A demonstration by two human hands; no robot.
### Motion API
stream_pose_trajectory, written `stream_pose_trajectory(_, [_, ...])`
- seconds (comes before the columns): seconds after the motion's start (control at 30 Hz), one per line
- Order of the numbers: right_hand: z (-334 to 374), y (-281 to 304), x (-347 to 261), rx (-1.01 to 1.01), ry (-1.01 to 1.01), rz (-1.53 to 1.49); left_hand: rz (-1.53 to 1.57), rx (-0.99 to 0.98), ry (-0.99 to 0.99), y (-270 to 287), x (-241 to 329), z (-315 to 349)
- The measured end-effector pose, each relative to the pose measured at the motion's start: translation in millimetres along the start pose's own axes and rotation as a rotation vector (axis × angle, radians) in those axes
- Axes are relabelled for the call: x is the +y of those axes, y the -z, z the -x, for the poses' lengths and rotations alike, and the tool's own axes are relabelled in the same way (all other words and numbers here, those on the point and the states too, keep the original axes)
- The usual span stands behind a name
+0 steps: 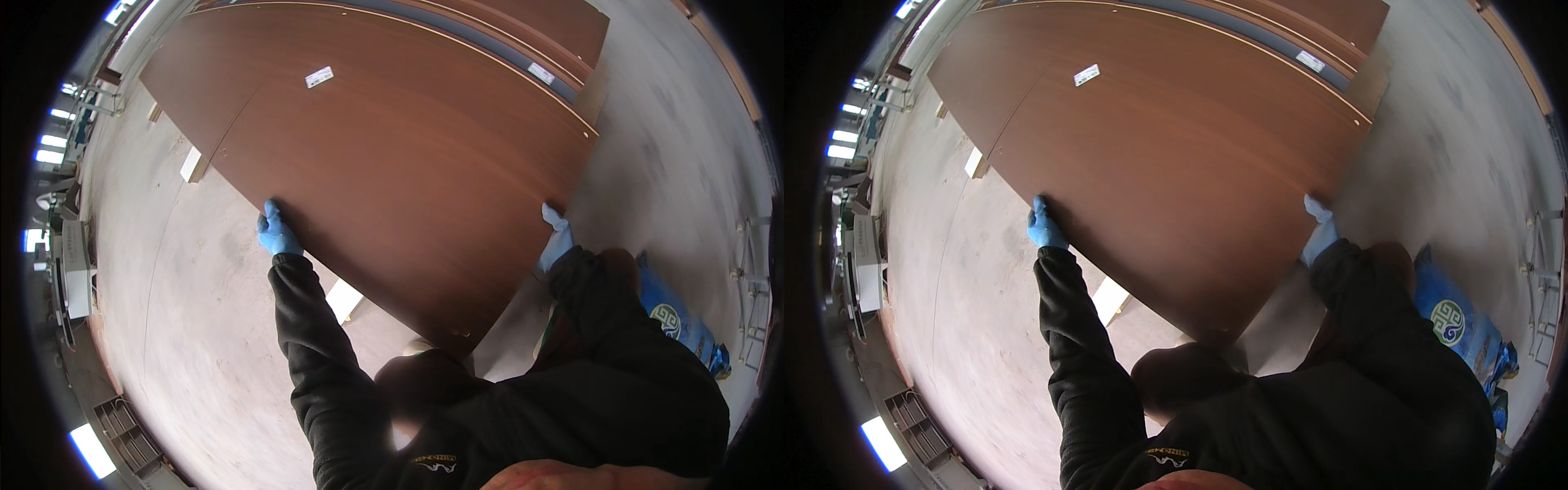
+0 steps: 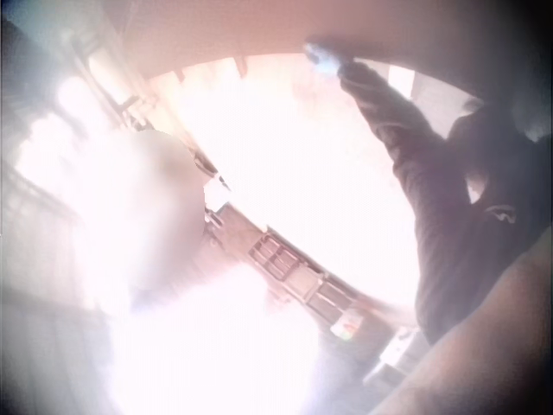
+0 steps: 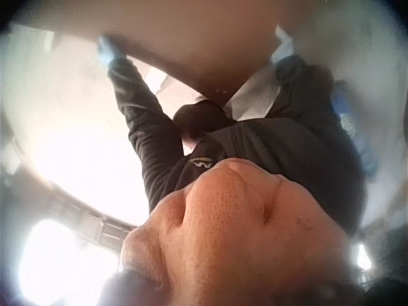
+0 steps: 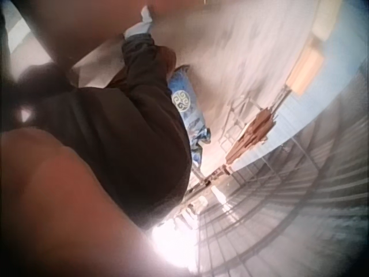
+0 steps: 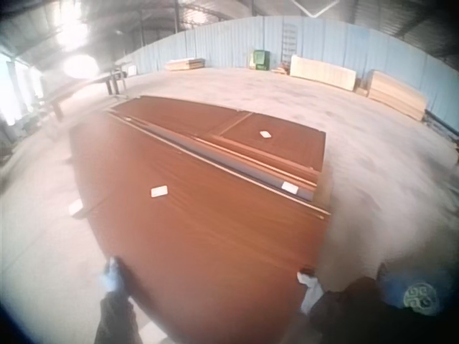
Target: The person stacks brown rectangular panels on the floor, then picks up a long gray metal strip and wipes it with a cloth. The person places the strip on a panel and continues wiping along its length.
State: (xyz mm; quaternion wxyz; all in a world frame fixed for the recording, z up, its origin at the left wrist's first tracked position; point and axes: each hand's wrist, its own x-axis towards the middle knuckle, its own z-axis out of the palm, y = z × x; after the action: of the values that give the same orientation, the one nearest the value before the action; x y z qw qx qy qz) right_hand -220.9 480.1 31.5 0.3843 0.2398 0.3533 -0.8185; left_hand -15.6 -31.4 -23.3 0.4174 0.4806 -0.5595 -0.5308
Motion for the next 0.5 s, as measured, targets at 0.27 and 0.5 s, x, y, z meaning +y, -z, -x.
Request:
stream_pose_trajectory(0.27, [-3,1,3,0.059,0.04,0.082,-0.016,-0.043,-0.007,0,12,7])
stream_pose_trajectory(0.5, [3,-1,3,0.053,0.05,0.091,-0.165,-0.058,0.002,8,20,3])
